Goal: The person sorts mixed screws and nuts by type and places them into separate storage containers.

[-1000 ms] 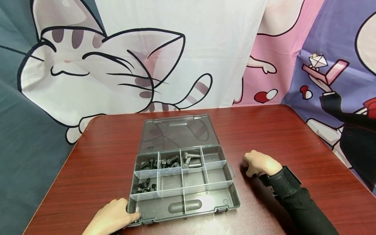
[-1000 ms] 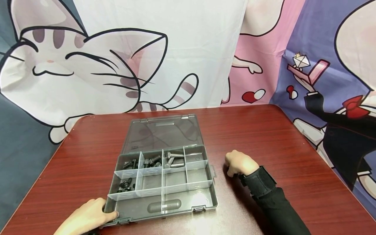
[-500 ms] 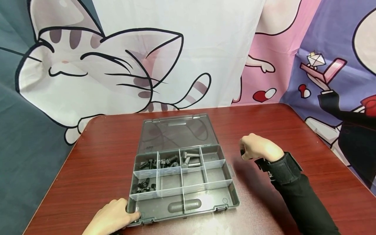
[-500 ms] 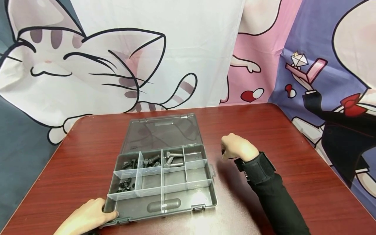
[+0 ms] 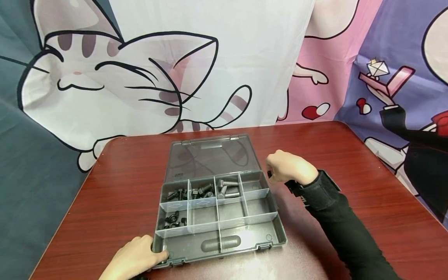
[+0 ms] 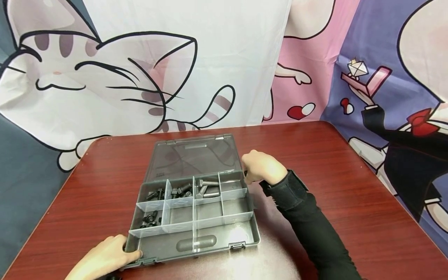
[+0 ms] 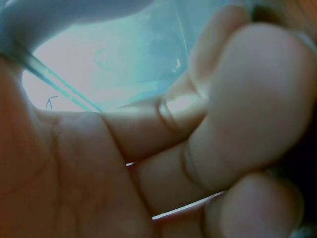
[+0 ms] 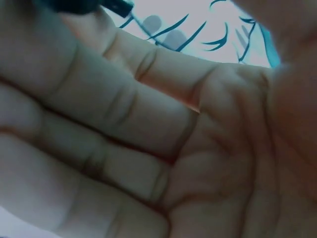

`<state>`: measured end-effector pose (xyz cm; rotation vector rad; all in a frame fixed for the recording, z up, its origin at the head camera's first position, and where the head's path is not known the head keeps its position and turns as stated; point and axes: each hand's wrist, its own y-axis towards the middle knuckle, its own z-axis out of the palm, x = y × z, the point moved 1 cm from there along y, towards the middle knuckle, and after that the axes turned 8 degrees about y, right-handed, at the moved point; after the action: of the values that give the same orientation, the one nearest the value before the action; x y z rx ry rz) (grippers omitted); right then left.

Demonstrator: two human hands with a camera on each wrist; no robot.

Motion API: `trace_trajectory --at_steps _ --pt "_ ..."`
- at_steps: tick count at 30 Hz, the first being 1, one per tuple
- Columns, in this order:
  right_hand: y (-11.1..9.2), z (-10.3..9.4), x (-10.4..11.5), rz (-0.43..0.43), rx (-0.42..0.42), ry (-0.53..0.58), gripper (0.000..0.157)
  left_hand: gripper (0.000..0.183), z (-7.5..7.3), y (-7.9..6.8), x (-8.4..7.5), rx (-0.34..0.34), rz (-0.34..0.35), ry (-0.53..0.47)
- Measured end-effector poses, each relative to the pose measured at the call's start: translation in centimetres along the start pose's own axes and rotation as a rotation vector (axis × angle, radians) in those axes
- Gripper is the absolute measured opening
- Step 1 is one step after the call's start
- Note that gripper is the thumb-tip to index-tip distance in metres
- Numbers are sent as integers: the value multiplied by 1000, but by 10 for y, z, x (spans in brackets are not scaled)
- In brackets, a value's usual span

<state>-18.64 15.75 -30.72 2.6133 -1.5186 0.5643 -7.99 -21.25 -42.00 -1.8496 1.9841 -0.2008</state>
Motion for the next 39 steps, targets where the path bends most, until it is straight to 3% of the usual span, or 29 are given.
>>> trace_trajectory --at_steps 7,15,23,39 --pt "23 -3 33 15 88 -19 37 33 0 0 0 23 -9 -14" --pt "44 3 66 -35 112 -93 45 32 1 1 -1 18 -9 -17" --pt "56 12 92 -41 145 -101 49 35 0 2 0 64 -19 -25" --pt "73 26 131 -111 191 -108 50 34 -1 0 0 28 -14 -18"
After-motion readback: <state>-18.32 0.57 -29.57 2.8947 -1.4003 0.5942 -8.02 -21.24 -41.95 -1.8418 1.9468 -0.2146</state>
